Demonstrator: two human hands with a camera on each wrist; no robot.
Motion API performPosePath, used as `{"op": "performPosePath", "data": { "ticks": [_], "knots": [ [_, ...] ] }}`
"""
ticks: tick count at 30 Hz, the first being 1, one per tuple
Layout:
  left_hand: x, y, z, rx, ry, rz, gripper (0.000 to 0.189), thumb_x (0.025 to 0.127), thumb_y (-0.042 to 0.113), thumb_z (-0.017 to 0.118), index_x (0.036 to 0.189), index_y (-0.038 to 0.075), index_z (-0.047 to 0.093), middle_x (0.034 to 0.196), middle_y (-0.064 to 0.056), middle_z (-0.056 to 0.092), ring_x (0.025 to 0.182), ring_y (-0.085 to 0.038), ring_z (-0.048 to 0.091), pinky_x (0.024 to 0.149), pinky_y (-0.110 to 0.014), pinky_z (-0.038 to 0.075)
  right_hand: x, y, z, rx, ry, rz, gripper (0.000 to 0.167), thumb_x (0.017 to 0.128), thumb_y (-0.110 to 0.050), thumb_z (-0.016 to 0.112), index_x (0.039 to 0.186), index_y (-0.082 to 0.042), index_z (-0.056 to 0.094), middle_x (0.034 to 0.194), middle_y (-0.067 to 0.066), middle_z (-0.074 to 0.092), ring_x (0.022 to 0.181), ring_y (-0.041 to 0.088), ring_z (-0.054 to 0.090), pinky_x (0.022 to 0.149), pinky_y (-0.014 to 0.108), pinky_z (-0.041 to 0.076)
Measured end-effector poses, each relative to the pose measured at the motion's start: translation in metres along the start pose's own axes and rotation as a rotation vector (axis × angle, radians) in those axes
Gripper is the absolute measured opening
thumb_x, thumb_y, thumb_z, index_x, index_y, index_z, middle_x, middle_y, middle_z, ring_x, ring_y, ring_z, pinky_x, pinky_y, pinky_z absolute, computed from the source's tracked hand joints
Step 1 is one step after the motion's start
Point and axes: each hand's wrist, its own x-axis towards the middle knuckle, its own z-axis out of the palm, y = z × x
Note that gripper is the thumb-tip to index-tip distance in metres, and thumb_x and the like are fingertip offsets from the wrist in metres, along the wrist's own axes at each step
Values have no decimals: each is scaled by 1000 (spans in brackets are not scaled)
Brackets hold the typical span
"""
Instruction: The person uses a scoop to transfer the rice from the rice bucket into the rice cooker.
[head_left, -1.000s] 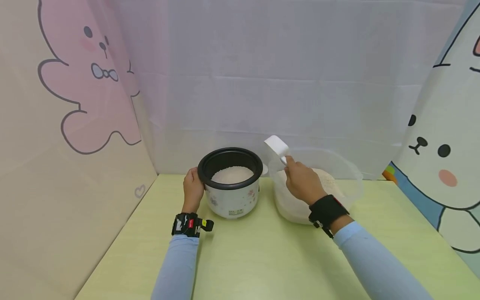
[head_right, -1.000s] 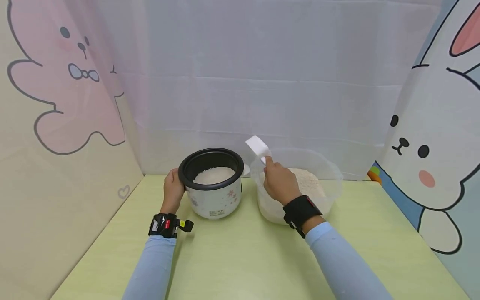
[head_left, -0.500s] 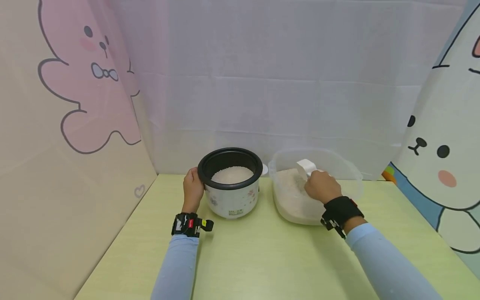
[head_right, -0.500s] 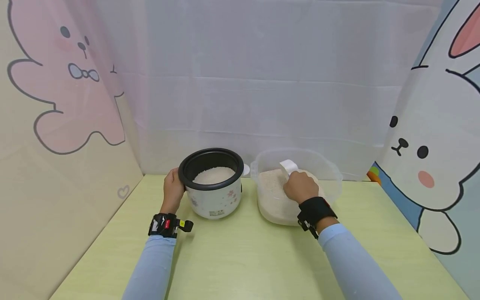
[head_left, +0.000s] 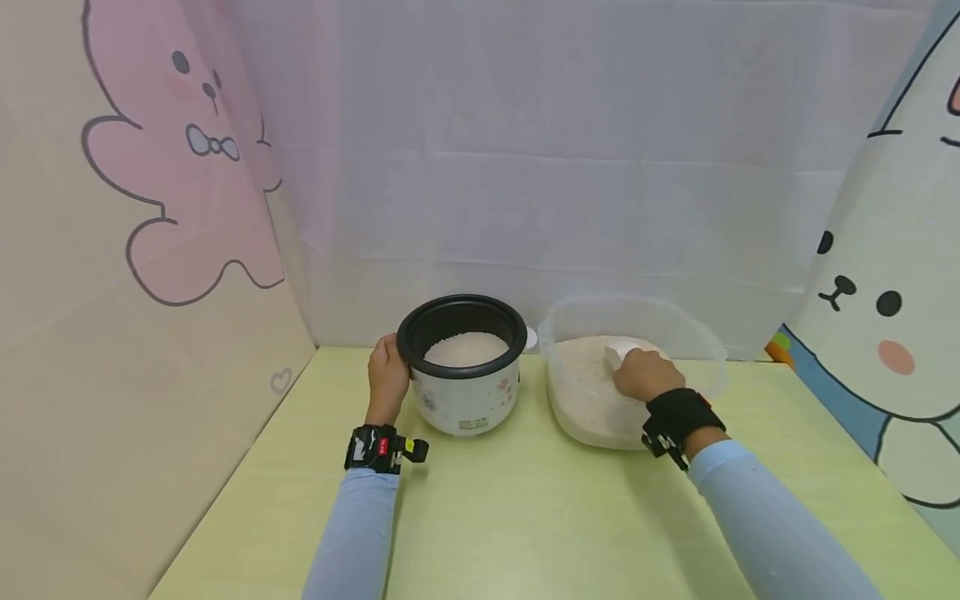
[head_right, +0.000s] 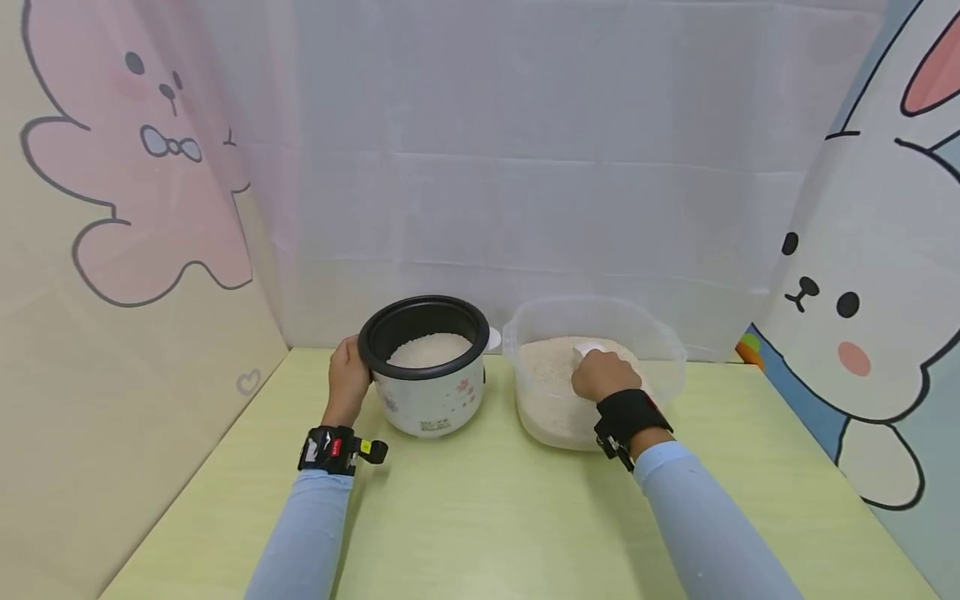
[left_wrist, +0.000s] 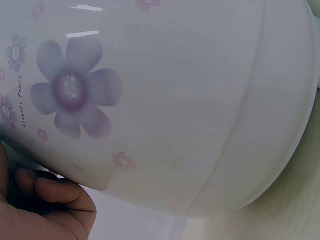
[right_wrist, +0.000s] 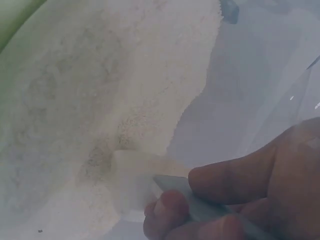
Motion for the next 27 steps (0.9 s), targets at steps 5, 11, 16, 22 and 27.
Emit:
{"op": "performPosePath", "data": {
  "ticks": [5,11,16,22,27],
  "knots": [
    [-2,-2,-1,-4,1,-10,37,111,27,36,115,1,61,85,-9,54,67,-17,52,61,-27,43,2,1,1,24,-79,-32,23,93,-16,43,87,0,58,85,18,58,71,32,53,66,43,44],
    [-1,-2,0,-9,-1,0,37,111,29,36,110,2,61,82,-8,53,66,-18,52,61,-27,43,5,4,1,67,-115,-91,28,99,-22,40,87,-1,53,77,11,48,67,27,48,66,40,40],
    [2,-2,2,-7,-3,25,38,111,29,36,111,1,61,82,-8,53,65,-18,52,60,-27,43,8,8,2,125,-145,-151,38,104,-32,41,78,-5,50,75,8,44,66,24,45,66,38,39],
    [2,-3,1,-9,-11,7,37,111,29,36,113,1,61,83,-8,53,66,-18,52,59,-27,43,11,9,4,220,-189,-225,28,95,-14,47,67,-13,46,68,0,41,60,17,38,60,33,36],
    [2,-3,0,-3,-11,1,38,111,29,36,114,1,61,84,-9,54,67,-18,52,61,-27,43,13,9,5,301,-233,-265,42,99,-14,52,59,-18,39,58,-6,29,53,11,29,56,30,31]
  ]
}}
